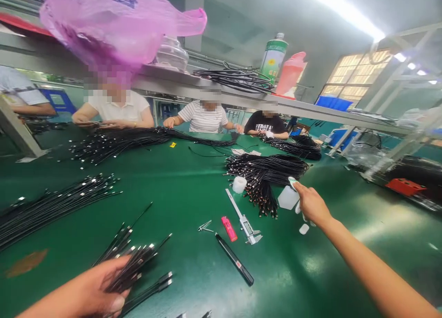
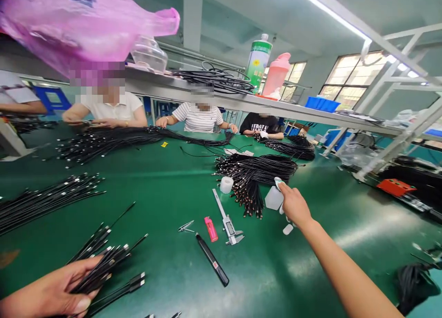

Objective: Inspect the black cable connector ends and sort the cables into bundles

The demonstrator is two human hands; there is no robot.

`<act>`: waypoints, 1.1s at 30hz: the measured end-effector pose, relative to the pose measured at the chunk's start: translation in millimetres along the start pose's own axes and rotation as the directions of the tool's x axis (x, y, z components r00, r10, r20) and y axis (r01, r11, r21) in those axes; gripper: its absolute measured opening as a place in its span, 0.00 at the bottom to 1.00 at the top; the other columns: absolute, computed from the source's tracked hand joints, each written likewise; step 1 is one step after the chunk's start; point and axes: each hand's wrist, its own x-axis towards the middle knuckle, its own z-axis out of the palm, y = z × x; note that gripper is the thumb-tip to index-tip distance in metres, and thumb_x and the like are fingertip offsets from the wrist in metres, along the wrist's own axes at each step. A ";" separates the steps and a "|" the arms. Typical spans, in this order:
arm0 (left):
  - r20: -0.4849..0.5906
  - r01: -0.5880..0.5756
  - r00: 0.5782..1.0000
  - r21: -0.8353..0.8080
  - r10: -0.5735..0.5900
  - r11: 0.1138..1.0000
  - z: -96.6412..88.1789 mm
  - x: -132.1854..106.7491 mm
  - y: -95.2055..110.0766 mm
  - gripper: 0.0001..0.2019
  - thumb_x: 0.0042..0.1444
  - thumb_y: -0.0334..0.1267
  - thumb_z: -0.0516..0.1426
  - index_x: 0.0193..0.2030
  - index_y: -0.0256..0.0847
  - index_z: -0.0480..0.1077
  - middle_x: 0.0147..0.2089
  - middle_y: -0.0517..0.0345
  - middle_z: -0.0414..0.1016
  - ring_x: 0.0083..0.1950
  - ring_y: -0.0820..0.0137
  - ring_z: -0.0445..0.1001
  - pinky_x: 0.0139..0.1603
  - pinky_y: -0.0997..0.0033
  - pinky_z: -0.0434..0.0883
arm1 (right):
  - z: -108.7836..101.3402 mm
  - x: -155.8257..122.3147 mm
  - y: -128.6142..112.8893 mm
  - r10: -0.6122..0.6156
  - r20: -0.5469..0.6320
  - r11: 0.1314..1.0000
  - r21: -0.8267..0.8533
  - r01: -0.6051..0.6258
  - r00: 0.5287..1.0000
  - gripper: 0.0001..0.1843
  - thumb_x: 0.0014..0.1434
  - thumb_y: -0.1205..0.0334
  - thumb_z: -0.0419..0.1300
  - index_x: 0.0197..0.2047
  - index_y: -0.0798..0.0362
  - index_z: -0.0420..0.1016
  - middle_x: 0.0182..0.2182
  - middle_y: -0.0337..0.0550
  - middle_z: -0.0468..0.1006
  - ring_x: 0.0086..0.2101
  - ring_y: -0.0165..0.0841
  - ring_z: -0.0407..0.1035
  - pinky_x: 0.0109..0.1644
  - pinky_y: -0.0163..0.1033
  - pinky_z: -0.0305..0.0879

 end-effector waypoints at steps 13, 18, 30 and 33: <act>0.060 -0.081 0.994 -0.083 0.086 0.993 9.6 -6.8 11.7 0.46 0.50 0.46 0.67 0.72 0.48 0.49 0.35 0.62 0.67 0.36 0.67 0.68 0.33 0.70 0.74 | 5.1 -4.4 -2.2 0.009 -0.048 0.998 -0.067 -0.012 0.999 0.32 0.53 0.73 0.47 0.60 0.52 0.71 0.60 0.49 0.74 0.56 0.47 0.70 0.56 0.48 0.65; 0.033 -0.086 0.995 -0.075 0.089 0.993 16.8 -10.4 22.4 0.41 0.49 0.46 0.67 0.68 0.44 0.57 0.34 0.63 0.67 0.35 0.68 0.68 0.33 0.72 0.73 | 6.2 -9.0 -2.1 0.019 -0.054 0.997 -0.071 -0.023 0.998 0.33 0.54 0.73 0.46 0.62 0.50 0.69 0.60 0.48 0.73 0.56 0.48 0.71 0.56 0.52 0.66; 0.024 -0.098 0.995 -0.084 0.100 0.992 19.9 -12.3 23.1 0.39 0.50 0.46 0.67 0.66 0.41 0.59 0.33 0.64 0.67 0.35 0.68 0.68 0.33 0.72 0.71 | 8.6 -5.7 2.6 0.017 -0.055 0.997 -0.077 -0.021 0.998 0.34 0.51 0.76 0.48 0.60 0.54 0.72 0.61 0.52 0.72 0.60 0.48 0.66 0.58 0.53 0.65; 0.002 -0.078 0.997 -0.070 0.079 0.994 17.3 -11.0 19.0 0.40 0.48 0.47 0.68 0.67 0.43 0.60 0.35 0.63 0.69 0.36 0.67 0.69 0.35 0.71 0.73 | 6.9 -5.1 1.8 0.020 -0.065 0.997 -0.072 -0.024 0.998 0.33 0.49 0.76 0.49 0.58 0.56 0.73 0.61 0.54 0.72 0.60 0.49 0.67 0.58 0.53 0.65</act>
